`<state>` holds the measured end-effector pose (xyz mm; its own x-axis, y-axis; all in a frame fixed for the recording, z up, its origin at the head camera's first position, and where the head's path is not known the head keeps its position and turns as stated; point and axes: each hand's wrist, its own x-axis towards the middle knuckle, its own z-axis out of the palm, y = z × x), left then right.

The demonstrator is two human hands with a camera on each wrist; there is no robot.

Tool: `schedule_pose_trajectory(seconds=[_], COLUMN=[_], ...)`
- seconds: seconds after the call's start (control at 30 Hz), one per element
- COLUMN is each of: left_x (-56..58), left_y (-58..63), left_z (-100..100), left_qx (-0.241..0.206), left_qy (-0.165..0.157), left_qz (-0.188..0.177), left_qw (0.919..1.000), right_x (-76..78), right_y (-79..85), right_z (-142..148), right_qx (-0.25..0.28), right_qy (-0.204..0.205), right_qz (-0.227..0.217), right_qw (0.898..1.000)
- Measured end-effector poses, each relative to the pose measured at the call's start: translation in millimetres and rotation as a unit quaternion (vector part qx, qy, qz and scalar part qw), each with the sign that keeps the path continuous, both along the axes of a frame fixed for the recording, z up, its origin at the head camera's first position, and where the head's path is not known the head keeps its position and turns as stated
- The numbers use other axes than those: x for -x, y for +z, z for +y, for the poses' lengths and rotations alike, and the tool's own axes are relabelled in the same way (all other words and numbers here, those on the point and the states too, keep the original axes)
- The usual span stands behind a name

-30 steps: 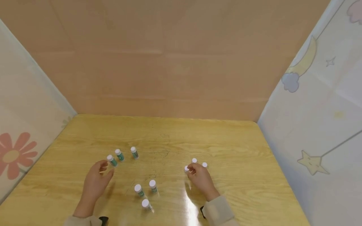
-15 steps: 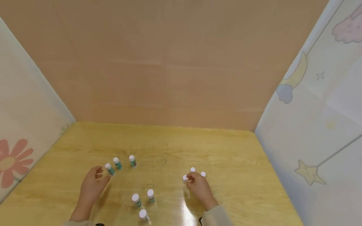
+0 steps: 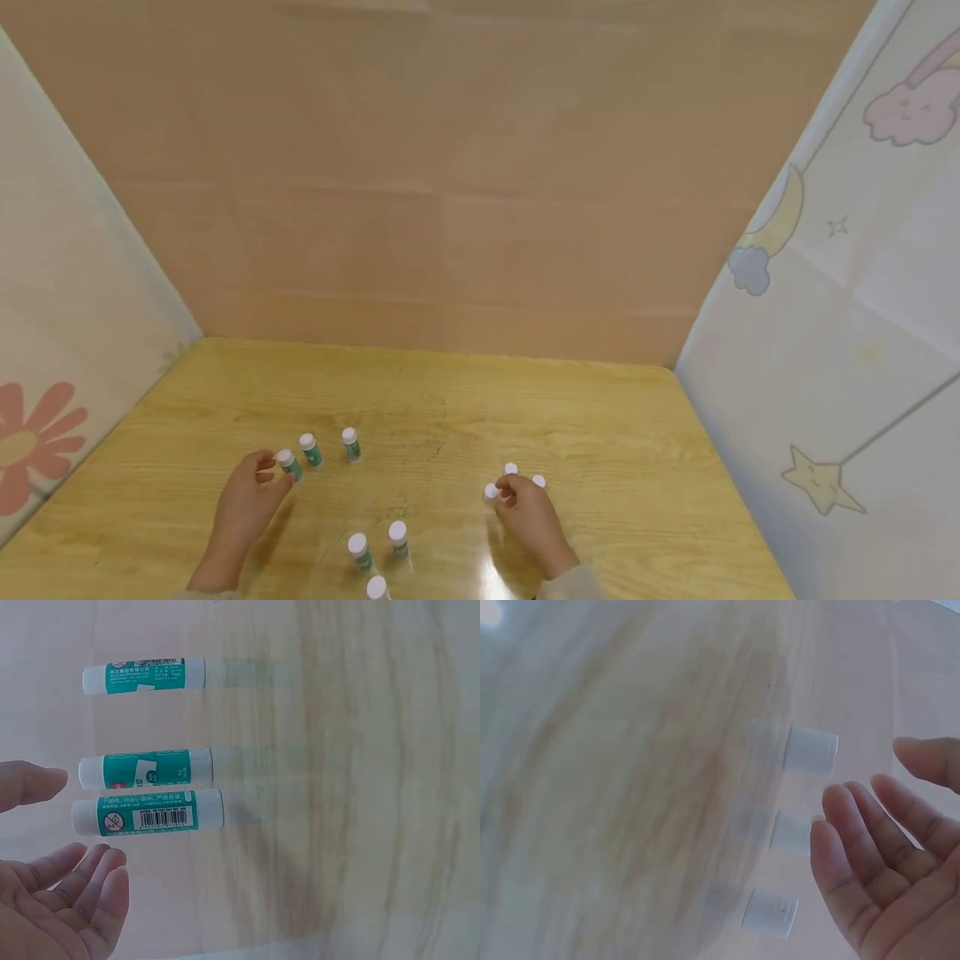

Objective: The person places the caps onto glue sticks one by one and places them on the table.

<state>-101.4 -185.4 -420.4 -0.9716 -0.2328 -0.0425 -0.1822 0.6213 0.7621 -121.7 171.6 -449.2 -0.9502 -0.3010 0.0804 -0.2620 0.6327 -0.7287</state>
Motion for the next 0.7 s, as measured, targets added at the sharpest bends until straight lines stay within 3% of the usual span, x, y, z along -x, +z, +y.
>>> schedule_pose_trajectory(seconds=[0.33,0.7], left_x=[8.6,12.6], left_y=[-3.6,-4.9], left_z=[3,1], left_qx=[-0.011,0.007], left_qy=[-0.004,0.013], left_qz=[0.01,0.004], left_qw=[0.9999,0.9999], right_x=[2.7,8.5], right_y=[-3.0,-7.6], right_z=[0,-6], right_qx=[-0.002,-0.013], right_qy=[-0.018,-0.011], right_qz=[-0.044,-0.048], right_qw=[0.999,0.999])
